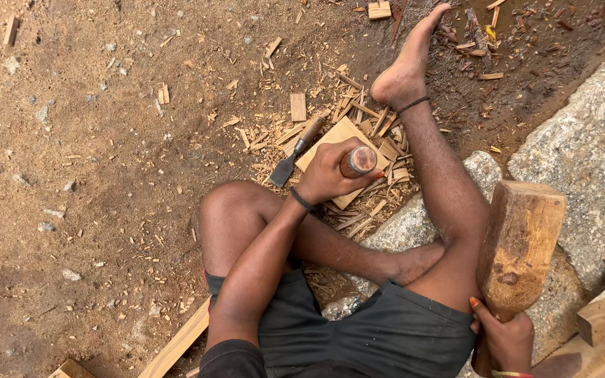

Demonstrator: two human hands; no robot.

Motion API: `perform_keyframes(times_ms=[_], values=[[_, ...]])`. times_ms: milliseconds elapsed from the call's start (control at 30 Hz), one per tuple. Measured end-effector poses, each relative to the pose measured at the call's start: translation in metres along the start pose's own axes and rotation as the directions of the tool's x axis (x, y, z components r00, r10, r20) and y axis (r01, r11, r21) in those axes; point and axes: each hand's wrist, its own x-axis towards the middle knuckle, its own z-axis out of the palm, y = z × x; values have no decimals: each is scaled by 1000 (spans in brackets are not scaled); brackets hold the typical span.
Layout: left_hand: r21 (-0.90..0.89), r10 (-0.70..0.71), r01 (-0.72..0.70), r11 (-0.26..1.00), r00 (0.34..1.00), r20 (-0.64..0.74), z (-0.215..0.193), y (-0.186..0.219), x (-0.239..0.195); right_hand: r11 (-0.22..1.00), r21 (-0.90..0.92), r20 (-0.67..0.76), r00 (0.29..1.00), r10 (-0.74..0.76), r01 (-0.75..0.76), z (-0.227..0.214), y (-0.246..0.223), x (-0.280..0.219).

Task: The person sits on the ground and uses a chisel and wooden mallet to carve a rectangular piece of wood. They repeatedly strike the chisel to remove wood shavings and occasionally pause to inspect the carved surface.

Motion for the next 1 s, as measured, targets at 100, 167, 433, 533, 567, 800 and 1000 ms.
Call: perform_keyframes(times_ms=[100,167,433,533,567,800,1000], values=[[-37,75,-75,996,997,-8,1,1,1,999,-49,-26,1000,-12,10,0,-11,-5],[-16,55,-56,998,998,-30,2,3,1,1000,-12,-32,999,-16,15,1,-16,-8],[-23,35,-35,999,999,-38,5,4,2,1000,3,-59,998,-15,15,2,-28,-14],[-30,14,-14,999,1000,0,11,4,-2,999,-26,-62,998,-23,22,-1,-28,-16],[-35,1,0,999,999,35,13,4,-2,999,-27,-62,998,-27,26,0,-28,-16],[-16,33,-32,999,993,109,22,11,4,998,20,-52,997,-58,59,0,-27,-13],[12,-35,34,999,996,76,20,20,8,987,-159,-79,997,-5,-8,-1,-33,-14]])
